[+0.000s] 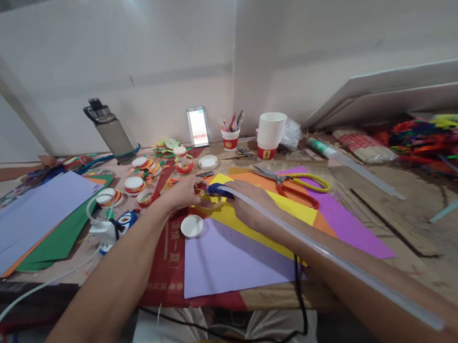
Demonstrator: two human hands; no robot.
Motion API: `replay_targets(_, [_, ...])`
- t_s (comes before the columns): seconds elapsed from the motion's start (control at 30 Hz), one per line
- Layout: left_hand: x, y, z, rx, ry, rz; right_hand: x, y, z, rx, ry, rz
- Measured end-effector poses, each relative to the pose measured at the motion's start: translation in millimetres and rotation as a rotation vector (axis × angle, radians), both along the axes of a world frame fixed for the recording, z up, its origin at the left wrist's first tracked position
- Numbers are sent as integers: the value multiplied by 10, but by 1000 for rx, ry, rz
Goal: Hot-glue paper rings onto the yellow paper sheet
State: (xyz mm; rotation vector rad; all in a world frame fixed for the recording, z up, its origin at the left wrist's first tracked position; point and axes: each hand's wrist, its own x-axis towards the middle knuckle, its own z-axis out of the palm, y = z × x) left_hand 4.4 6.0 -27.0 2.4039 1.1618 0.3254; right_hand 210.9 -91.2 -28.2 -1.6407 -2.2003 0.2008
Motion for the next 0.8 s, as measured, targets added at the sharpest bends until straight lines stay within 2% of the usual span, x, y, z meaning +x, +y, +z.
replay_targets(0.23, [-12, -2, 24, -3, 37, 2, 26, -123, 155, -42, -54, -114])
replay_targets(0.4, [-4, -6, 21, -12, 0, 5, 15, -52, 47, -37, -26, -62])
replay_targets(0.53, [-11, 7, 5, -27, -1, 2, 77, -8, -28, 33, -36, -6])
replay_targets(0.63, [-21, 22, -3, -53, -4, -3, 122, -32, 1, 42, -67, -13])
replay_targets(0.8, [-14, 4, 23, -23, 14, -7, 61, -83, 87, -48, -79, -92])
